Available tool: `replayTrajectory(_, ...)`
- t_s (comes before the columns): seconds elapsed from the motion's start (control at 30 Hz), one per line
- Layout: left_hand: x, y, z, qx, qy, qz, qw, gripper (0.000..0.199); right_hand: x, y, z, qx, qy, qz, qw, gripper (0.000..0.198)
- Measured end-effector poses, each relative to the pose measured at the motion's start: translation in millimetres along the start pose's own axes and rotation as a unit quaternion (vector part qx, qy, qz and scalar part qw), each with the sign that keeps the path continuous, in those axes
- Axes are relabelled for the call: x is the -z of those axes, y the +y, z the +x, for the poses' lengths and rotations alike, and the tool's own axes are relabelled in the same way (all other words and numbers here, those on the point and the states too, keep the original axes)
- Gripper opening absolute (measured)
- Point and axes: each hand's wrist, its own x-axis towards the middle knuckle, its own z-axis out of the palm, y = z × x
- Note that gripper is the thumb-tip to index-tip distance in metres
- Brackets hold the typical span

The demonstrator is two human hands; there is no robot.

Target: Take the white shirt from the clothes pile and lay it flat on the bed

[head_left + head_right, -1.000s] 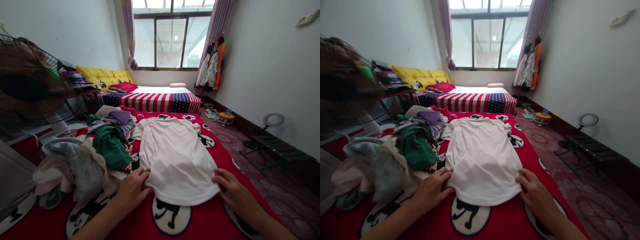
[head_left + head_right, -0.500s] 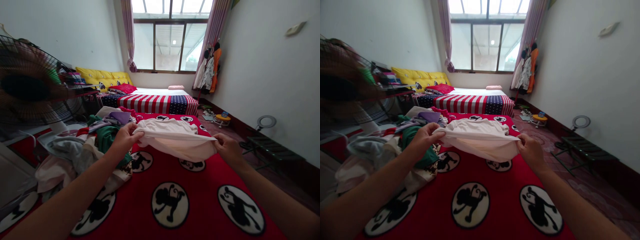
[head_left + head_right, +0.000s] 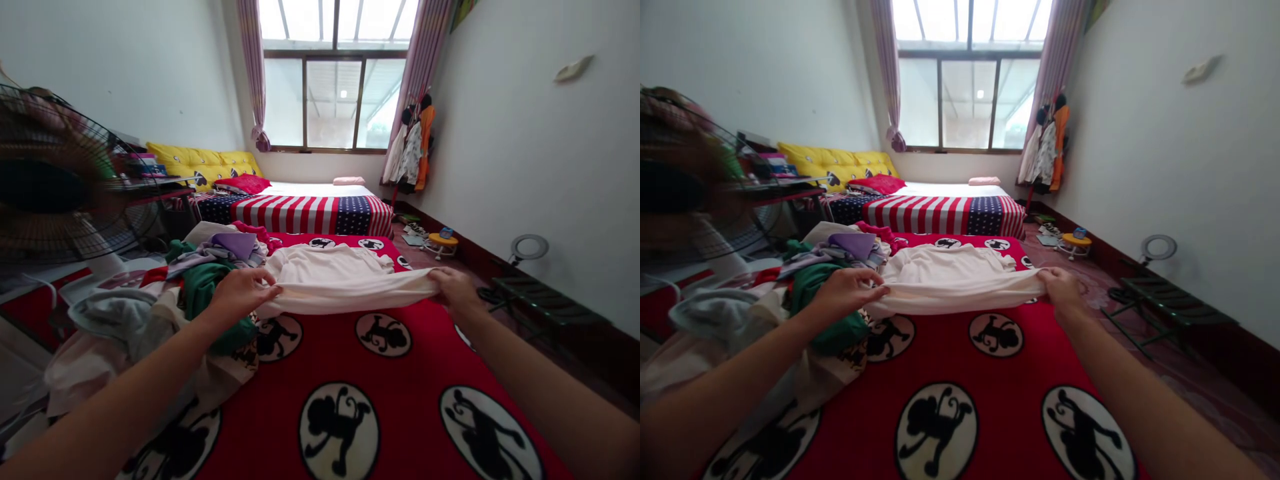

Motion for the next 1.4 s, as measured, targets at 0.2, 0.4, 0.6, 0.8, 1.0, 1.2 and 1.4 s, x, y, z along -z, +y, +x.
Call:
replayTrajectory(0.2, 15.8, -18.2, -4.9, -0.005, -0.049, -0.052, 0.997, 0.037, 11.0, 9.8, -14.5, 0.063, -0.027, -0.224, 0.972, 0.032)
replayTrajectory(0.4, 30.7, -3.6, -43.6, -0.109, -0.163, 0.042, 0.98, 0.019, 38.5, 8.1, -38.9, 0.114, -0.055, -0.322, 0.938, 0.021)
replayTrajectory(0.6, 26.9, -1.3, -115.1, -0.156, -0.399, 0.009, 0.904, 0.009, 75.4, 49.0, -79.5, 0.012, -0.085, -0.348, 0.934, 0.023)
replayTrajectory(0.8, -7.1, 4.2, -107.5, -0.098, -0.285, 0.04, 0.953, 0.019, 75.4, 89.4, -96.4, 0.004, -0.107, -0.347, 0.932, 0.023)
replayTrajectory(1.0, -60.4, 7.6, -75.8, -0.065, -0.159, 0.157, 0.973, 0.036, 58.0, 83.4, -101.9, 0.043, -0.106, -0.362, 0.925, 0.029)
replayTrajectory(1.2, -76.4, 3.5, -67.8, -0.035, -0.152, 0.215, 0.964, 0.023, 53.8, 84.7, -107.1, 0.048, -0.136, -0.364, 0.92, 0.033)
replayTrajectory(1.4, -34.8, -0.2, -72.1, -0.066, -0.099, 0.048, 0.992, 0.016, 68.4, 73.0, -96.1, 0.074, -0.07, -0.309, 0.946, 0.028)
